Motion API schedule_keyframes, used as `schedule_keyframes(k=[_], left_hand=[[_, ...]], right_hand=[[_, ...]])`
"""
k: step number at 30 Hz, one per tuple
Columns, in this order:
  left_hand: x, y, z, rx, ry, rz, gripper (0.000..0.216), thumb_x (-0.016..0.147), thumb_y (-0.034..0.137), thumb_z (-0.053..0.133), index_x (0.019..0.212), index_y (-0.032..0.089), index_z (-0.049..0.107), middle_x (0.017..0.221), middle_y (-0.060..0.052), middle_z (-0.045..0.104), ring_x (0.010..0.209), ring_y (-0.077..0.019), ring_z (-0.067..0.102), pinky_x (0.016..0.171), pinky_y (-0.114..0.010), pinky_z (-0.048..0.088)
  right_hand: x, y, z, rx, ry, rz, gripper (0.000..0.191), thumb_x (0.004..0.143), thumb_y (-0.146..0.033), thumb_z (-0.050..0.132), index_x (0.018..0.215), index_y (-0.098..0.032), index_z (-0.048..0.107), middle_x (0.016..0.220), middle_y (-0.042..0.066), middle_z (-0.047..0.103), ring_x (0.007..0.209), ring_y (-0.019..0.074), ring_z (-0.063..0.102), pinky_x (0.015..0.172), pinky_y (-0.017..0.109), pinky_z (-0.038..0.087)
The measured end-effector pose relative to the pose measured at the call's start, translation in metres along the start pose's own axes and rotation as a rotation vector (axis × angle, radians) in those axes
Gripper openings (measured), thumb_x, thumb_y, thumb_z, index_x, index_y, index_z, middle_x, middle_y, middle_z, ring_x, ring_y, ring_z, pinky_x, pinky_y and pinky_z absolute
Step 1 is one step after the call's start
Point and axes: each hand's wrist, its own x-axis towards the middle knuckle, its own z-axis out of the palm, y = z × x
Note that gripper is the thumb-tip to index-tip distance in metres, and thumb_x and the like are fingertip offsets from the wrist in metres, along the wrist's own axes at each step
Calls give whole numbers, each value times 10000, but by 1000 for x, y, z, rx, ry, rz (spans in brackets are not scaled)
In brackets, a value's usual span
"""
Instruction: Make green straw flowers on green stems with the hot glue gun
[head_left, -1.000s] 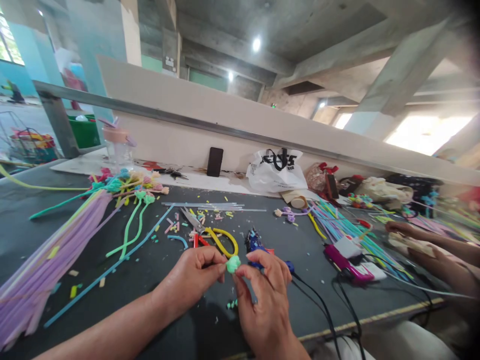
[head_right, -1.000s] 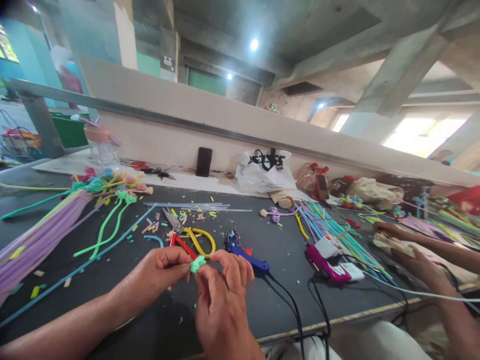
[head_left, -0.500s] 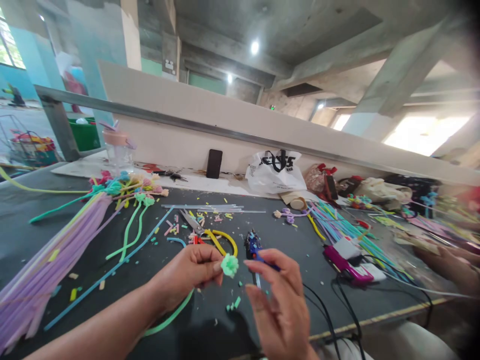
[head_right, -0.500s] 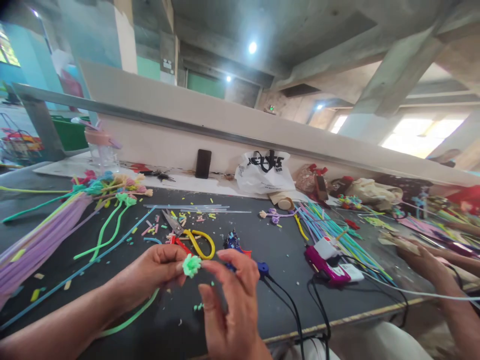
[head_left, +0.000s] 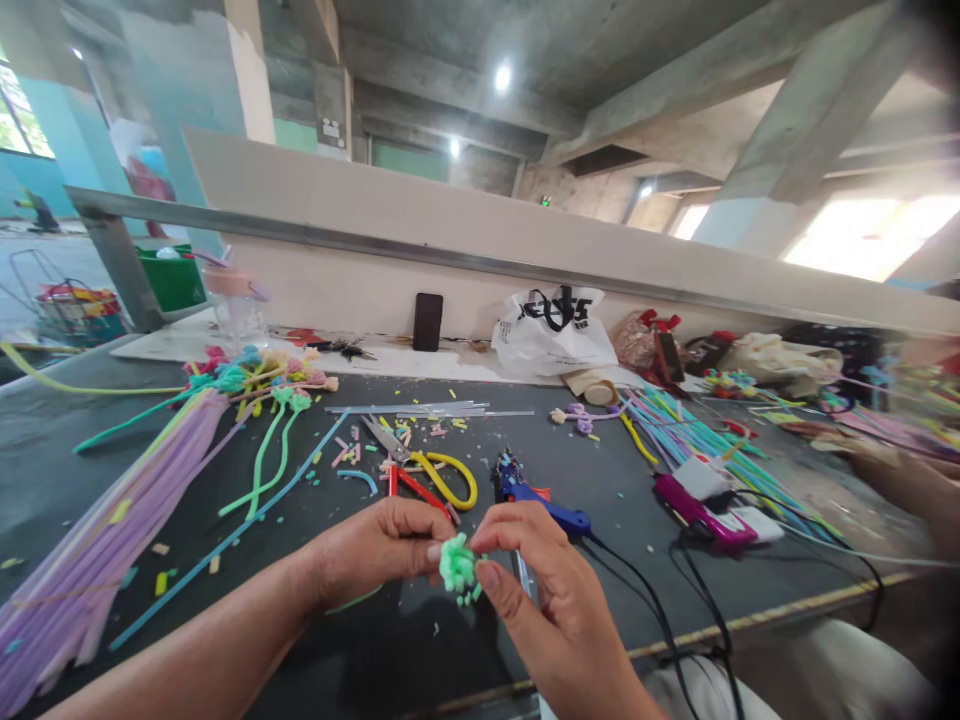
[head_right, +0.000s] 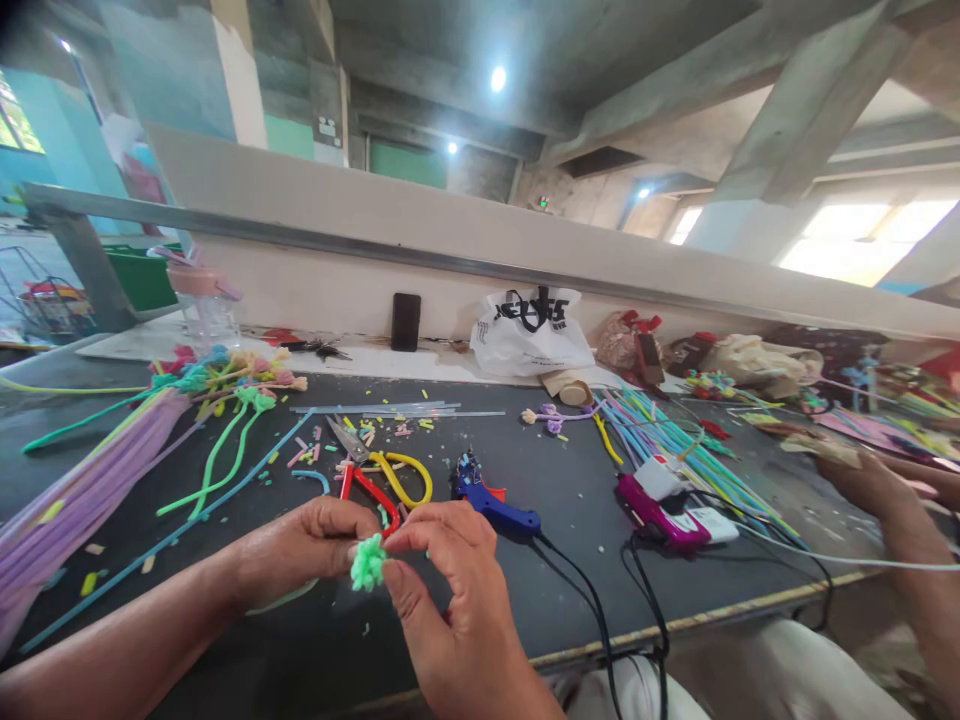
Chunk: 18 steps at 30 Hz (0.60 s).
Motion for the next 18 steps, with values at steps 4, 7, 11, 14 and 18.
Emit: schedule_keyframes(k=[4, 7, 11, 14, 18], left_hand=[[-2, -1, -2, 23, -30, -9, 326, 737, 442, 643, 650, 128, 634, 603, 12, 507, 573, -95, 402, 560, -215, 290], [-3, -2, -3, 24, -67, -10, 303, 750, 418, 636, 670, 126, 650, 618, 5, 523, 597, -102, 426, 592, -219, 316], [-3, -1, -4, 58, -114, -3, 278, 755, 399, 637, 702, 129, 680, 616, 1, 528, 602, -108, 427, 600, -223, 330], [-3, -1, -4, 78, -135, -3, 273, 758, 392, 635, 705, 130, 688, 603, 2, 523, 598, -109, 423, 596, -224, 334], [-3, -2, -4, 64, -143, -29, 278, 766, 394, 627, 704, 128, 685, 592, 10, 512, 582, -99, 410, 589, -219, 324]], right_hand=[[0, 3, 0, 23, -46, 49, 65, 809, -248, 595, 853, -212, 627, 883, 46, 632, 849, 190, 604, 753, 335, 481], [1, 5, -1, 158, -150, 153, 62, 810, -260, 598, 821, -210, 633, 877, 32, 630, 840, 176, 605, 765, 314, 479], [4, 5, -5, 355, -306, 352, 96, 774, -298, 639, 768, -205, 617, 829, 3, 631, 788, 160, 605, 753, 291, 480], [4, 5, -6, 383, -366, 437, 97, 778, -303, 626, 768, -207, 611, 791, -5, 638, 770, 162, 600, 705, 280, 479], [4, 0, -6, 144, -233, 244, 47, 790, -195, 586, 746, -201, 598, 778, -4, 637, 758, 151, 597, 732, 300, 441]])
